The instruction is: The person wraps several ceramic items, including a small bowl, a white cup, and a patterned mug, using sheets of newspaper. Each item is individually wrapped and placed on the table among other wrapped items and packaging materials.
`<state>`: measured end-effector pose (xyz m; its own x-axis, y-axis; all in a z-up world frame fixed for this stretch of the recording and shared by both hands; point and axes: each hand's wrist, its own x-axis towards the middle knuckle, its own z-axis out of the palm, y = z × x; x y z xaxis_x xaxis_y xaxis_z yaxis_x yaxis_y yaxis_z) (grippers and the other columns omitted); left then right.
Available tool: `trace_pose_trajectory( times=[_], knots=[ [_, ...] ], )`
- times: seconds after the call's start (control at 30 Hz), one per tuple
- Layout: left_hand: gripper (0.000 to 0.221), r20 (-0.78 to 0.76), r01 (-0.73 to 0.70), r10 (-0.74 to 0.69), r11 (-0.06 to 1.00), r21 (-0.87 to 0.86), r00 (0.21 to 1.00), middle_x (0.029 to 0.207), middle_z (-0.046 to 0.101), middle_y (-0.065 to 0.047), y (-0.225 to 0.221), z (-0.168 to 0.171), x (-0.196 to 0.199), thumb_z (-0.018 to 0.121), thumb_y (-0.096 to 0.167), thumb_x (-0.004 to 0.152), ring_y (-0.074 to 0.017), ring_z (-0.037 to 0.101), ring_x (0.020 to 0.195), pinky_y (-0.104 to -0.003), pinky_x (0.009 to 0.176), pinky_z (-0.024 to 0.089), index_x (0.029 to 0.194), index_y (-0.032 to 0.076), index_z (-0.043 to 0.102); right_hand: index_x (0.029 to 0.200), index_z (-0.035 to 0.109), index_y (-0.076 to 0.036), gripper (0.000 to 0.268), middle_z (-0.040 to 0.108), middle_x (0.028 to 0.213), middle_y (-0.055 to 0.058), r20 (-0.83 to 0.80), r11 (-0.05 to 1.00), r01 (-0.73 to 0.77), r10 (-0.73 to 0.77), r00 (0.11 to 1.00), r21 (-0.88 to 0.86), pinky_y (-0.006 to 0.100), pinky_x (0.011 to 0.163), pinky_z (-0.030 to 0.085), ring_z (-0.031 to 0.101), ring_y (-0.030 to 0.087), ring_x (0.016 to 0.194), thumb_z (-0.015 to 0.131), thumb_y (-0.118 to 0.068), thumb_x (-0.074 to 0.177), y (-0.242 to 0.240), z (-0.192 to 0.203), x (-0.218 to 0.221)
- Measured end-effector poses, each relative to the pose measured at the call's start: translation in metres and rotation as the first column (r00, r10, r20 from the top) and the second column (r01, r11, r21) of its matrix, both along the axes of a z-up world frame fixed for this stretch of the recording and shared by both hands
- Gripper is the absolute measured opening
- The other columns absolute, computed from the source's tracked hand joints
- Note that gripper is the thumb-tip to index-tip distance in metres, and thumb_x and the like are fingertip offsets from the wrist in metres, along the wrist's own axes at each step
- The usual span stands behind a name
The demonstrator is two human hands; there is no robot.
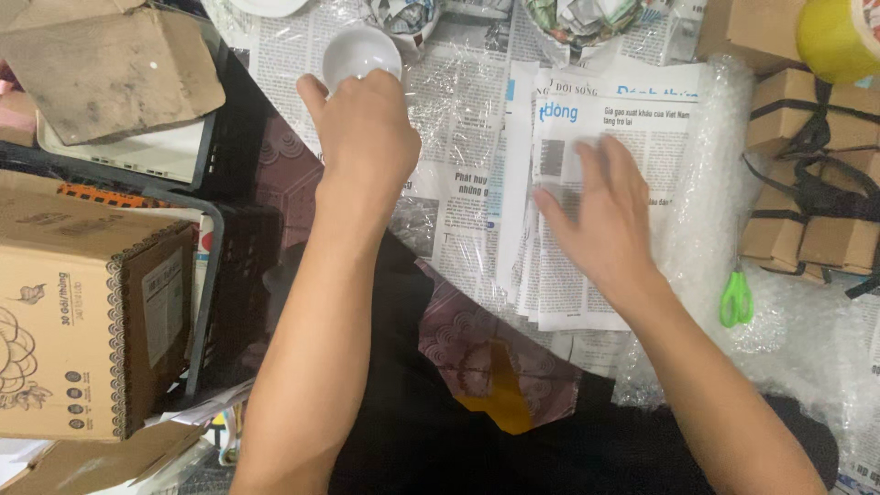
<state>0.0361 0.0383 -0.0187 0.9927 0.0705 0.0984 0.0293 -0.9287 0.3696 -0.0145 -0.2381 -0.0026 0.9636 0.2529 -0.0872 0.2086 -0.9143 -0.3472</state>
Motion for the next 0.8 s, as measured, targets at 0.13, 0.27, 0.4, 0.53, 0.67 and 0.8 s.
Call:
trace_pose_trajectory(
  times=[0.13, 0.27, 0.4, 0.53, 0.67, 0.8],
  knots=[
    [0.015, -0.010, 0.045, -0.046, 0.996, -0.082, 0.999, 0.072, 0.070, -0.017, -0.012, 0.010, -0.007, 0.065, -0.009, 0.072, -0.0370, 0.066, 0.073, -0.050, 0.096, 0.036, 0.077, 0.002, 0.072, 0.152, 0.031, 0.014, 0.097, 0.020, 0.153, 0.049, -0.187, 0.981, 0.157, -0.176, 0.966, -0.112, 0.060, 0.119, 0.020, 0.019, 0.058, 0.147, 0.065, -0.056, 0.096, -0.031, 0.003, -0.010],
    [0.022, 0.102, 0.141, -0.120, 0.961, -0.239, 0.988, 0.077, 0.073, -0.014, -0.032, 0.024, -0.012, 0.063, -0.012, 0.072, -0.0353, 0.068, 0.077, -0.047, 0.085, 0.039, 0.078, 0.006, 0.075, 0.153, 0.022, 0.018, 0.110, 0.010, 0.153, 0.052, -0.155, 0.970, 0.168, -0.196, 0.968, -0.177, 0.060, 0.119, 0.015, 0.009, 0.059, 0.147, 0.065, -0.065, 0.095, -0.040, 0.009, -0.018],
    [0.022, 0.070, 0.203, -0.190, 0.920, -0.334, 0.979, 0.075, 0.074, -0.013, -0.056, 0.037, -0.018, 0.064, -0.010, 0.073, -0.0302, 0.070, 0.075, -0.045, 0.084, 0.040, 0.080, 0.007, 0.076, 0.151, 0.029, 0.011, 0.115, 0.017, 0.156, 0.042, -0.156, 0.967, 0.106, -0.145, 0.977, -0.231, 0.060, 0.115, 0.016, 0.016, 0.052, 0.147, 0.073, -0.068, 0.081, -0.016, 0.013, -0.032],
    [0.017, 0.224, 0.295, -0.219, 0.865, -0.406, 0.950, 0.078, 0.075, -0.011, -0.070, 0.045, -0.021, 0.067, -0.007, 0.079, -0.0287, 0.071, 0.078, -0.043, 0.084, 0.039, 0.086, 0.006, 0.075, 0.143, 0.047, 0.009, 0.096, 0.037, 0.153, 0.033, -0.067, 0.993, 0.027, -0.035, 0.997, -0.115, 0.057, 0.115, 0.031, 0.036, 0.046, 0.143, 0.077, -0.058, 0.081, 0.001, 0.012, -0.044],
    [0.014, 0.255, 0.342, -0.244, 0.803, -0.489, 0.936, 0.077, 0.076, -0.010, -0.078, 0.054, -0.018, 0.070, -0.003, 0.084, -0.0253, 0.072, 0.075, -0.042, 0.084, 0.042, 0.093, 0.007, 0.074, 0.131, 0.064, 0.008, 0.068, 0.050, 0.146, 0.030, 0.019, 0.999, 0.011, -0.011, 1.000, -0.030, 0.054, 0.112, 0.037, 0.047, 0.044, 0.136, 0.078, -0.043, 0.087, -0.004, 0.011, -0.045],
    [0.021, 0.001, 0.166, -0.259, 0.619, -0.767, 0.966, 0.080, 0.074, -0.011, -0.082, 0.062, -0.017, 0.075, 0.010, 0.091, -0.0196, 0.070, 0.062, -0.033, 0.061, 0.052, 0.110, 0.006, 0.066, 0.108, 0.077, 0.001, 0.028, 0.066, 0.138, 0.020, 0.073, 0.991, 0.046, -0.056, 0.996, 0.122, 0.047, 0.109, 0.044, 0.060, 0.038, 0.129, 0.071, -0.022, 0.094, -0.012, 0.007, -0.045]
  ],
)
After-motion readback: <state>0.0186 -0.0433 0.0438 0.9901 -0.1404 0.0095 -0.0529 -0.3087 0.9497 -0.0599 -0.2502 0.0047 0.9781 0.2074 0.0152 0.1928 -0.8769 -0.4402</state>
